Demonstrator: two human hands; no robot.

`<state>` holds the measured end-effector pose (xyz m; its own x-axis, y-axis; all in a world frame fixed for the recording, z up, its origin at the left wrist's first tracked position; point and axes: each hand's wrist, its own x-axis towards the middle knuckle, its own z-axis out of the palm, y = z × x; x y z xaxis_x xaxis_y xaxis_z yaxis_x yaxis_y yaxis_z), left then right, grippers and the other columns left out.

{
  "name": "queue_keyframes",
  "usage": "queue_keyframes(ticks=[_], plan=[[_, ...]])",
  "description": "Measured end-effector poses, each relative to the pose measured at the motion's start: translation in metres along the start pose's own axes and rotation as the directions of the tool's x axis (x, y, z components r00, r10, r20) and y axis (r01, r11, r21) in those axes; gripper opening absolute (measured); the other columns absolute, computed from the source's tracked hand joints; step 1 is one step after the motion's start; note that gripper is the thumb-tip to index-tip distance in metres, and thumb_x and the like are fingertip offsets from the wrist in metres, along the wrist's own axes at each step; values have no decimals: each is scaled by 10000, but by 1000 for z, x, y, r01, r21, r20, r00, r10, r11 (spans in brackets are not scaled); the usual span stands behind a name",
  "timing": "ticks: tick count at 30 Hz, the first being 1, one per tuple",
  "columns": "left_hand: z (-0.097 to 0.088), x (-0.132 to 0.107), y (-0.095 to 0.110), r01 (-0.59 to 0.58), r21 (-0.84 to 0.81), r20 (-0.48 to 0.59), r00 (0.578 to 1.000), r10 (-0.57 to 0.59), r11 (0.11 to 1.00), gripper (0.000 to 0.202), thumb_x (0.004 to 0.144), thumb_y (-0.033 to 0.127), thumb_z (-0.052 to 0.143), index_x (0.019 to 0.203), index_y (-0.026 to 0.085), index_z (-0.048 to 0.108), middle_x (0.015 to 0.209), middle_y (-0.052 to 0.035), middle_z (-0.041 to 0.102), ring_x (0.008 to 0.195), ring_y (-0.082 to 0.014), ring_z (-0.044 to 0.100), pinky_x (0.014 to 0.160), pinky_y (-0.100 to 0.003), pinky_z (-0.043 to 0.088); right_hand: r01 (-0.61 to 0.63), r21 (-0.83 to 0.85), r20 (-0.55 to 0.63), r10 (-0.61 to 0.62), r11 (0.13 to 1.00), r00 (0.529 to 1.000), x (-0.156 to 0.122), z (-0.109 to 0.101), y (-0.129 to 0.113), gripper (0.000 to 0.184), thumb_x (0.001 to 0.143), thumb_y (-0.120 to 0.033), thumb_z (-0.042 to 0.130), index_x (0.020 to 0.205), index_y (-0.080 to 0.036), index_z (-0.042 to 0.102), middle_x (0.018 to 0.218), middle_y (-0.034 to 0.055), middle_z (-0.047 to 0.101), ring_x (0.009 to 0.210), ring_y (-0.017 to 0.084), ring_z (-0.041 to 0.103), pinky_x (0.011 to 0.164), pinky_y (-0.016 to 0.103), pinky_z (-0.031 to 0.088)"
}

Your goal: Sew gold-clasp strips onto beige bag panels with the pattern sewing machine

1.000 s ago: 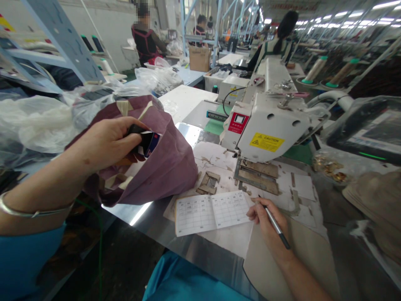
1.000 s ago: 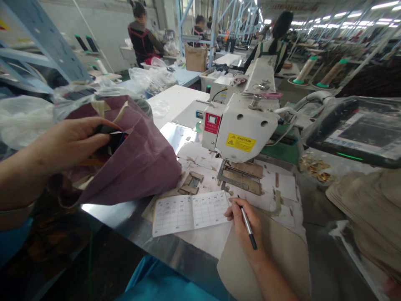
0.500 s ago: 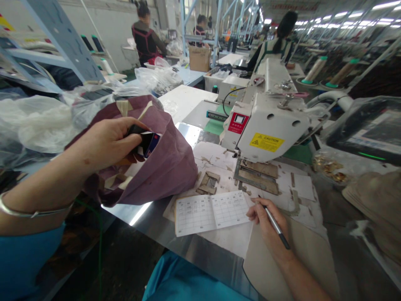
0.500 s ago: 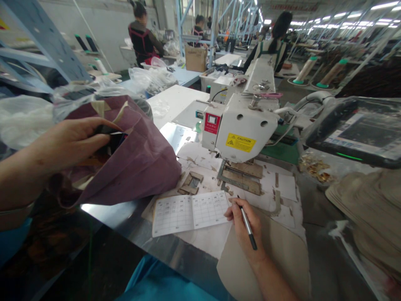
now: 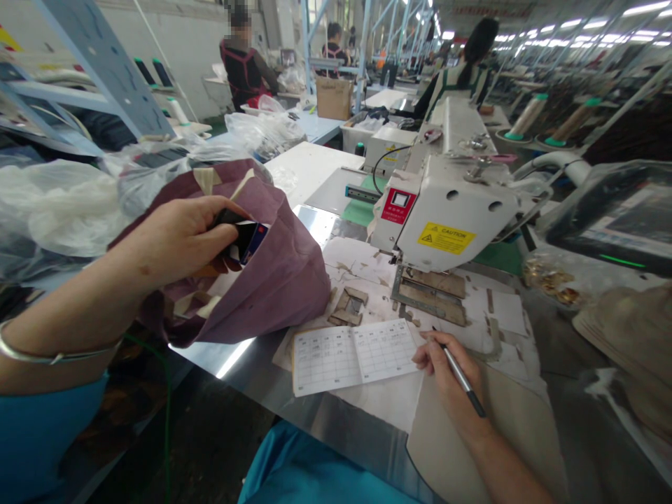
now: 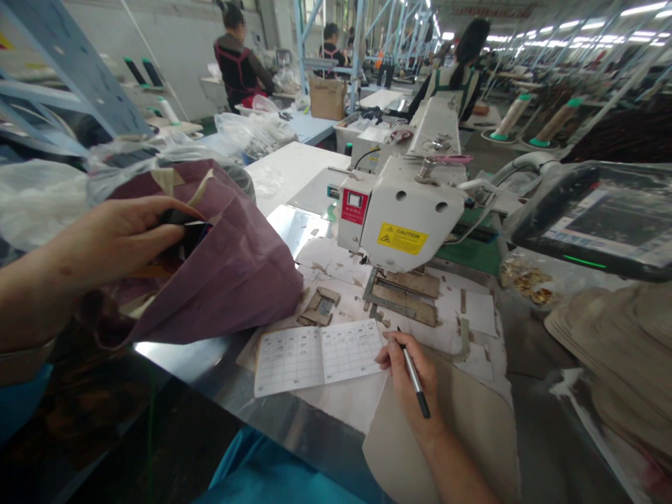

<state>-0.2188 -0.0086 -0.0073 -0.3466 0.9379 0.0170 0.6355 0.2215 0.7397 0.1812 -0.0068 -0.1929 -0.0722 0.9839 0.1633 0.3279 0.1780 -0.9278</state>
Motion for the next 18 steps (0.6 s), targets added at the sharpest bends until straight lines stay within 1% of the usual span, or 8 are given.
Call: queue_keyframes(ticks=[4, 7, 13, 18], plan=[[-1, 0, 0, -4, 30, 2, 1000, 3, 1000, 343, 737, 271, 546, 1063, 215, 640, 755, -26, 691, 533, -193, 672, 405, -309, 574, 3, -9, 9, -3, 1000, 1000, 0, 0, 1, 247, 964, -435, 523, 1004, -213, 625, 695, -14, 667, 572, 117, 574, 547, 233, 469], [-1, 0, 0, -2, 22, 4, 1000, 2, 1000, 346, 733, 276, 544, 1061, 218, 639, 740, -17, 686, 523, -195, 668, 410, -320, 578, 7, -13, 3, -7, 1000, 1000, 0, 0, 1, 246, 962, -434, 524, 1001, -213, 625, 691, -13, 665, 569, 120, 573, 543, 234, 469], [0, 1, -1, -1, 27, 2, 1000, 1, 1000, 349, 747, 279, 530, 1071, 204, 635, 764, -28, 691, 538, -186, 673, 417, -298, 577, -2, 5, 0, 2, 1000, 1000, 0, 1, 0, 239, 958, -431, 530, 992, -212, 620, 688, -9, 668, 574, 126, 578, 541, 235, 474], [-2, 2, -3, -17, 41, 14, 1000, 16, 999, 366, 752, 295, 550, 1098, 215, 637, 790, -33, 700, 549, -185, 674, 425, -292, 579, 1, 4, -3, -1, 1000, 1000, 0, 0, 0, 239, 954, -428, 534, 986, -209, 623, 689, -7, 671, 576, 127, 578, 547, 237, 476]])
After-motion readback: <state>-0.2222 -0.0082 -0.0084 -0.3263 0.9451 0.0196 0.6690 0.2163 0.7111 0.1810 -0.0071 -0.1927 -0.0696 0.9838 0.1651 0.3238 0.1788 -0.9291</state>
